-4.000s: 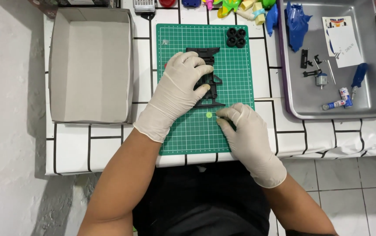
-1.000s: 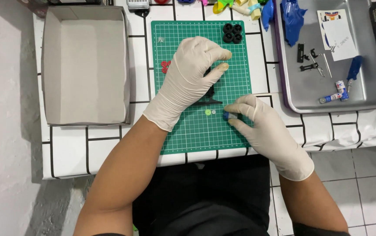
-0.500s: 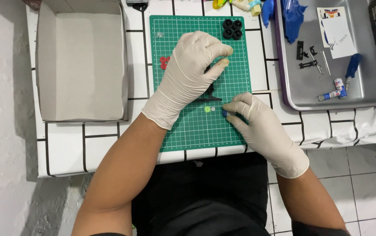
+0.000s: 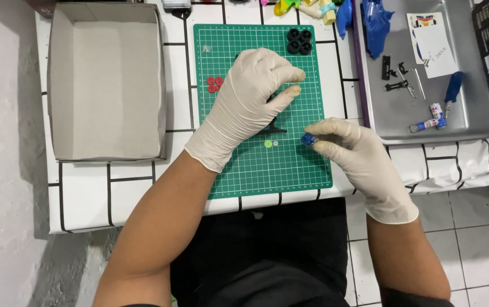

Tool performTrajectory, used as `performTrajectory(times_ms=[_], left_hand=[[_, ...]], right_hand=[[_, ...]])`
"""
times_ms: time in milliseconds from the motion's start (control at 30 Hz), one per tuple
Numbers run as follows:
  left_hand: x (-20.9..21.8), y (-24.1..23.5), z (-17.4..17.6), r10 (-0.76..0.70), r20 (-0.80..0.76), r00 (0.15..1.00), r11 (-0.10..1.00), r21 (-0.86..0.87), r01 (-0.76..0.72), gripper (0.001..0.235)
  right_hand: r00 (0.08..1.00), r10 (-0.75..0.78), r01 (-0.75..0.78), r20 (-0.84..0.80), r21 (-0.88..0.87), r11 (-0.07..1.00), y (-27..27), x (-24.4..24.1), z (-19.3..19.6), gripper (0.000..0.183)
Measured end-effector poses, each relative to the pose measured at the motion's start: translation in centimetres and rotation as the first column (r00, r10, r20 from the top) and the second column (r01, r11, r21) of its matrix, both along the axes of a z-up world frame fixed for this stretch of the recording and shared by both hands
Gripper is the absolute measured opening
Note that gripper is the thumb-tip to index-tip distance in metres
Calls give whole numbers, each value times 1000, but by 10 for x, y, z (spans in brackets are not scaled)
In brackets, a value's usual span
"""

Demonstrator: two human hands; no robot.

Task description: Assembling a toy car model by installing gears, axles, and other small components into the chassis on a cutting mat.

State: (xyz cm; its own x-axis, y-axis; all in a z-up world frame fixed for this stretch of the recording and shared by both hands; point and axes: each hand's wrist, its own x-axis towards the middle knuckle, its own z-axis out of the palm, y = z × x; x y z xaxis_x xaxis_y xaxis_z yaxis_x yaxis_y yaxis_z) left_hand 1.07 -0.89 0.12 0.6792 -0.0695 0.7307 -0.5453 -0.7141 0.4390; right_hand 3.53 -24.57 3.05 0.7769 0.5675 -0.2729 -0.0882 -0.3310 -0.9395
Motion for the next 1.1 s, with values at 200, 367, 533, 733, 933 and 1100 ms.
performTrajectory(times_ms=[200, 367, 533, 733, 933, 1100], left_hand=[[-10, -10, 13, -139, 56, 989, 990, 23, 138, 32], [-14, -23, 17, -206, 34, 978, 979, 16, 206, 32], [-13, -29, 13, -216, 9, 976, 976, 12, 216, 27], [-12, -29, 13, -217, -16, 976, 976, 5, 217, 25], [-12, -28, 11, -230, -81, 970, 973, -24, 228, 18], [-14, -28, 8, -286, -61, 956, 956, -79, 281, 26]], right_hand=[[967, 118, 10, -224, 501, 865, -19, 17, -30, 37], [951, 183, 9, -250, 613, 790, -20, 22, -38, 32], [942, 165, 61, -293, 633, 772, -18, 23, -46, 25], [946, 179, 35, -269, 635, 771, -13, 21, -41, 22], [949, 90, 109, -301, 585, 804, -11, 18, -36, 19], [912, 136, 157, -386, 636, 755, -14, 19, -41, 30]])
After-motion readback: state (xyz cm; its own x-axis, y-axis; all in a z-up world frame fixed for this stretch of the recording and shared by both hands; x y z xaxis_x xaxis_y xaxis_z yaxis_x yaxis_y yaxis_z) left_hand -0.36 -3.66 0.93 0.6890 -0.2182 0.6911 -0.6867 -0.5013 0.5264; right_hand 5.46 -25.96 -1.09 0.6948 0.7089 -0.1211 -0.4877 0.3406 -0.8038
